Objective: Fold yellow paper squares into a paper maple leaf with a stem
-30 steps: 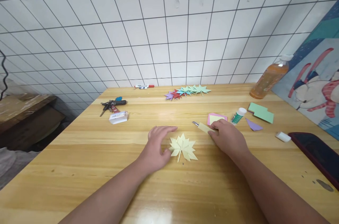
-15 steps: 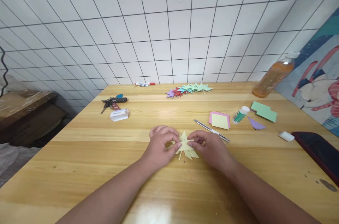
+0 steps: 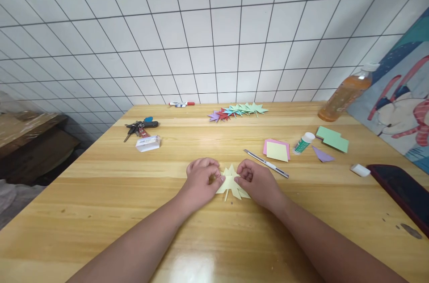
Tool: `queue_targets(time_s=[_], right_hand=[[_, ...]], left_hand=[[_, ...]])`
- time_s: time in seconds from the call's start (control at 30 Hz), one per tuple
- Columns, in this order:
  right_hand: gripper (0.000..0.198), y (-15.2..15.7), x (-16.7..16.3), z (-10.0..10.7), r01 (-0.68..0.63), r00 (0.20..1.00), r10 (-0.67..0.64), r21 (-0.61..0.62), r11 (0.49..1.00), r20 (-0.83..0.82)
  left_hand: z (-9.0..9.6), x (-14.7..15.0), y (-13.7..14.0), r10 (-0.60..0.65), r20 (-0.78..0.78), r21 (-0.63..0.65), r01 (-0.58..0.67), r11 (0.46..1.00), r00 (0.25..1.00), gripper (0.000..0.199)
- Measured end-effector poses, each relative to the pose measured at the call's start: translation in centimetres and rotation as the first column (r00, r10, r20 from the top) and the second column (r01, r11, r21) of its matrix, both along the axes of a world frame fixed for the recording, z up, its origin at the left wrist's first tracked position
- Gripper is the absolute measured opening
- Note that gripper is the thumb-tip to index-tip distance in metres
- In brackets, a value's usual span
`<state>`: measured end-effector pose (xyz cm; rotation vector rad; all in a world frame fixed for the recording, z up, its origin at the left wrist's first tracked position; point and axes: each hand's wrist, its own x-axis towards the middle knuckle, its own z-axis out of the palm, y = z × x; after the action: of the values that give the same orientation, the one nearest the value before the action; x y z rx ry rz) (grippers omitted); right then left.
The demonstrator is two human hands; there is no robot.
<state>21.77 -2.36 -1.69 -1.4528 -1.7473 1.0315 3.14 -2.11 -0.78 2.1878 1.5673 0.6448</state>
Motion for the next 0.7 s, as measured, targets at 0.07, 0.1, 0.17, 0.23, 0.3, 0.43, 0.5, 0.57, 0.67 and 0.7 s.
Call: queue_targets(time_s=[0.07,0.1,0.17,0.23,0.3,0.43,0.5,0.57,0.67,0.7], right_hand=[[0.003,0.03,-0.13,-0.06,-0.017,0.999,0.016,0.024,1.000,0.037],[0.001,0.02,-0.18,-0.07,-0.027,0.998,0.025,0.033,0.999,0.058],[0.006,-0.04,-0.23,-0.08,-0.045,0.993,0.040,0.046,0.998,0.108],[0.010,-0.10,-0.25,-0.09,-0.048,0.987,0.039,0.053,0.997,0.155],[0.011,-0.14,-0.26,-0.11,-0.042,0.981,0.030,0.059,0.997,0.191],[0.012,-0.15,-0.29,-0.10,-0.034,0.976,0.019,0.067,0.997,0.218],[0.012,-0.14,-0.28,-0.11,-0.034,0.974,0.017,0.071,0.997,0.225],[0.013,-0.12,-0.27,-0.12,-0.038,0.972,0.020,0.076,0.996,0.235],[0.013,-0.12,-0.26,-0.11,-0.046,0.967,0.023,0.085,0.995,0.252],[0.013,-0.12,-0.27,-0.09,-0.048,0.966,0.024,0.088,0.995,0.258]], left_hand=[[-0.11,-0.01,0.17,0.007,-0.009,-0.009,-0.007,1.000,1.000,0.017],[-0.13,-0.02,0.24,0.007,-0.010,-0.015,-0.008,1.000,1.000,0.017],[-0.10,0.00,0.33,0.005,-0.011,-0.024,-0.005,1.000,1.000,0.018],[-0.05,0.04,0.38,0.003,-0.010,-0.025,-0.004,1.000,1.000,0.019],[-0.02,0.11,0.40,0.003,-0.010,-0.020,-0.003,1.000,1.000,0.019],[-0.08,0.22,0.46,0.000,-0.030,0.003,0.000,1.000,1.000,0.019],[-0.14,0.22,0.47,-0.008,-0.047,0.018,0.009,1.000,0.999,0.018],[-0.21,0.21,0.45,-0.018,-0.066,0.034,0.020,0.999,0.998,0.017],[-0.31,0.26,0.34,-0.027,-0.105,0.062,0.033,0.998,0.994,0.016],[-0.34,0.30,0.28,-0.029,-0.119,0.072,0.038,0.997,0.992,0.016]])
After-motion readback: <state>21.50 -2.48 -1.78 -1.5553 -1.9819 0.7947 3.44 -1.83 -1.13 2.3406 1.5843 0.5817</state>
